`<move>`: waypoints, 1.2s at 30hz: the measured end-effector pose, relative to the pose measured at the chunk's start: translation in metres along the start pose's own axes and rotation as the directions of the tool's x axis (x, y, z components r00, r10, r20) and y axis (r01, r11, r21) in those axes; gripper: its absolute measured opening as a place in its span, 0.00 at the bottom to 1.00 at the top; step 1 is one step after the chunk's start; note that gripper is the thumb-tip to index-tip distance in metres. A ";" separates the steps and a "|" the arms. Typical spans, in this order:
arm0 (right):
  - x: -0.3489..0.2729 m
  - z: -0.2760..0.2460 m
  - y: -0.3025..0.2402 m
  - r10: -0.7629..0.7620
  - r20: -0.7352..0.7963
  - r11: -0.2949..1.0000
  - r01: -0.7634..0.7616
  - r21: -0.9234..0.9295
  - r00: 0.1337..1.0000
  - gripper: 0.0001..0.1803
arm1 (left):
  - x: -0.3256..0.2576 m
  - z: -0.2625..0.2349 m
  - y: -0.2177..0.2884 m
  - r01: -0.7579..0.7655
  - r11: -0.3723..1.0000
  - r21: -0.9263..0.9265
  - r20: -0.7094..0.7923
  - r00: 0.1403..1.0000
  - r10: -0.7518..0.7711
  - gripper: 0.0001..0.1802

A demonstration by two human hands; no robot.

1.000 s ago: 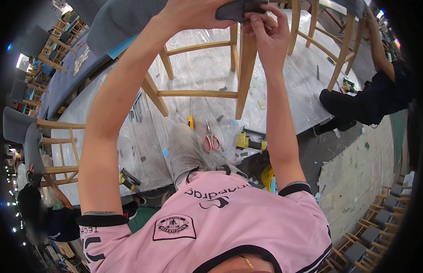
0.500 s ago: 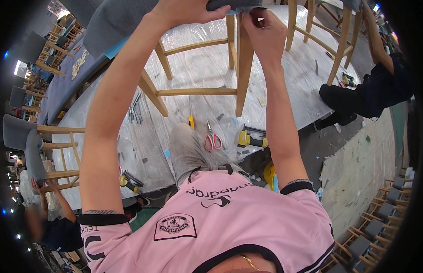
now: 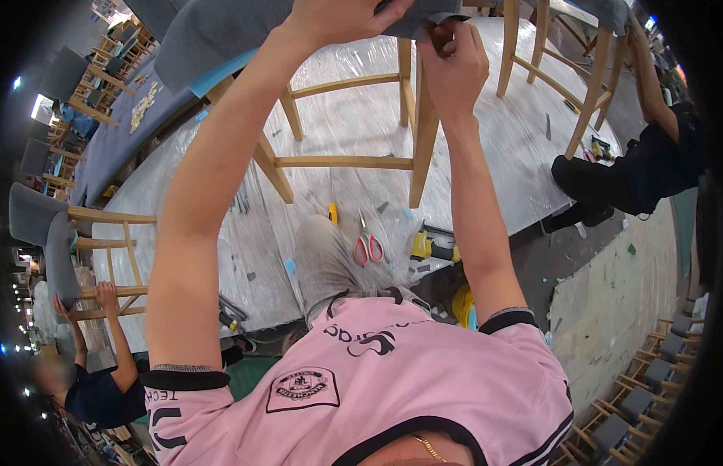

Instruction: The person attaches gray fabric to a wooden chair frame using a staple gun, then trims excess fabric with scissors and smooths the surface. The person repeats this process on multiple chairs in a workshop setting.

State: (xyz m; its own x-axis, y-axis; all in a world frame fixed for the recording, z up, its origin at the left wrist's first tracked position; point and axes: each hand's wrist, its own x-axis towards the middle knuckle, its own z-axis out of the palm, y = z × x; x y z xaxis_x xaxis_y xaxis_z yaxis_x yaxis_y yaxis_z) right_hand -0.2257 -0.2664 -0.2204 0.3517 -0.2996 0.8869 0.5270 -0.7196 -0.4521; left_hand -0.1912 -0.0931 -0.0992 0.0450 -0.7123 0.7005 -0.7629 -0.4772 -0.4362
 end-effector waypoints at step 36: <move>-0.027 0.100 -0.052 0.680 0.486 -0.442 -0.221 0.869 0.549 0.18 | 0.061 0.009 -0.050 0.447 0.892 -0.061 0.385 0.835 -0.392 0.37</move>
State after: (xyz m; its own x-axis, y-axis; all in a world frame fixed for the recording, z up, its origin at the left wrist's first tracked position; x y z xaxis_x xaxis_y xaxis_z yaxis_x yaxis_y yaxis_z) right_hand -0.1852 -0.1589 -0.2303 0.9273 -0.3497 0.1331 0.3617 0.9290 -0.0790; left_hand -0.1448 -0.1170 -0.0402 0.5854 -0.6058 0.5387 -0.6998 -0.7132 -0.0416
